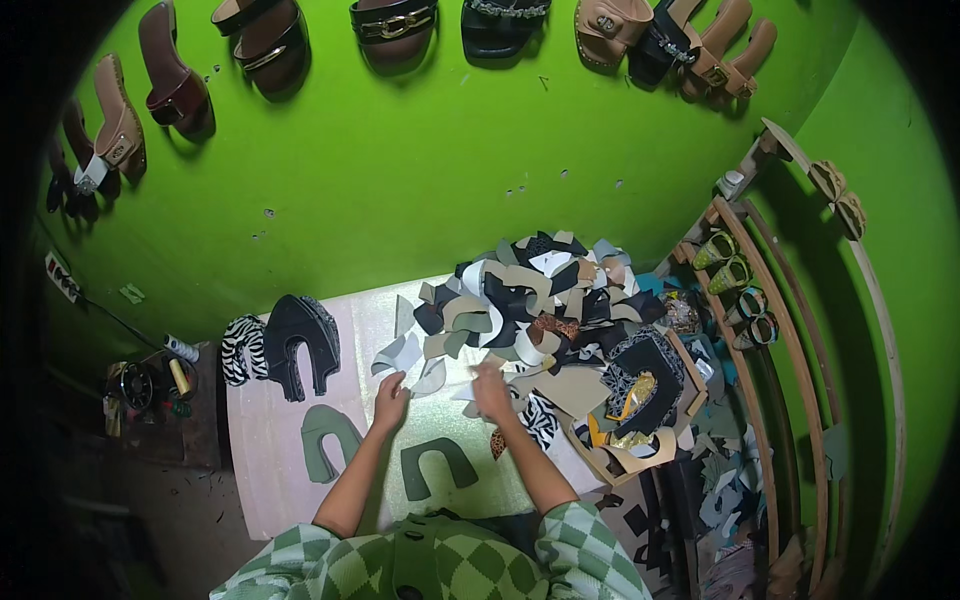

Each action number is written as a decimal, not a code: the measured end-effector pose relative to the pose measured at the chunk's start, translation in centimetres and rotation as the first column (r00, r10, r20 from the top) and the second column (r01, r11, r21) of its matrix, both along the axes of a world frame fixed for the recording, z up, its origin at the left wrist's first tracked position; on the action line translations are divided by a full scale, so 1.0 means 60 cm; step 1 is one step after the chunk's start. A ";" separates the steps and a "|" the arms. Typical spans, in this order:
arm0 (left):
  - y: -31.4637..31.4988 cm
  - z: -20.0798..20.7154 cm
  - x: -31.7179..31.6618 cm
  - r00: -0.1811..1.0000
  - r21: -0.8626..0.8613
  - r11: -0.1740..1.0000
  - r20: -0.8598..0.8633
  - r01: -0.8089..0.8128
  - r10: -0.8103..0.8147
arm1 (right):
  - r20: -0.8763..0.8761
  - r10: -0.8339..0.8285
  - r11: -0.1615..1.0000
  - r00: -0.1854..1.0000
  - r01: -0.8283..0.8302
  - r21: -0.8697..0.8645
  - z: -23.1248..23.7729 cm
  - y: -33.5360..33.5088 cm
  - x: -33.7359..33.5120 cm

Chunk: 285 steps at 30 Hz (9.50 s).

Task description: Sorting and organizing cut leather shoe upper components on a workspace table.

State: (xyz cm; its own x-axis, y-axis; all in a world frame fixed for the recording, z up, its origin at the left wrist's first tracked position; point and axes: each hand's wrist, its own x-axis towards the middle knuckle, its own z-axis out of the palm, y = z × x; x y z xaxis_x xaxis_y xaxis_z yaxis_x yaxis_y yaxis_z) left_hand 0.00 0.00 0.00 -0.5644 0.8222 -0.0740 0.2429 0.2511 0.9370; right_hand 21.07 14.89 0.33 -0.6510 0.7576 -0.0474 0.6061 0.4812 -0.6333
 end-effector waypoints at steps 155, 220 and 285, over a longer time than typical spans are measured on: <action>-0.116 0.119 0.022 0.454 -0.034 0.999 0.891 0.030 0.017 | -0.584 0.210 0.852 0.784 -0.440 -0.283 0.167 -0.154 -0.002; -0.173 0.000 0.079 0.989 -0.261 0.956 -0.090 -0.134 0.114 | -0.162 -0.127 0.954 0.979 0.075 -0.290 0.017 -0.201 0.002; -0.216 0.065 0.180 0.578 -0.254 0.966 -0.781 0.049 -0.235 | 0.039 -0.121 0.987 0.992 0.124 -0.101 0.055 -0.205 0.002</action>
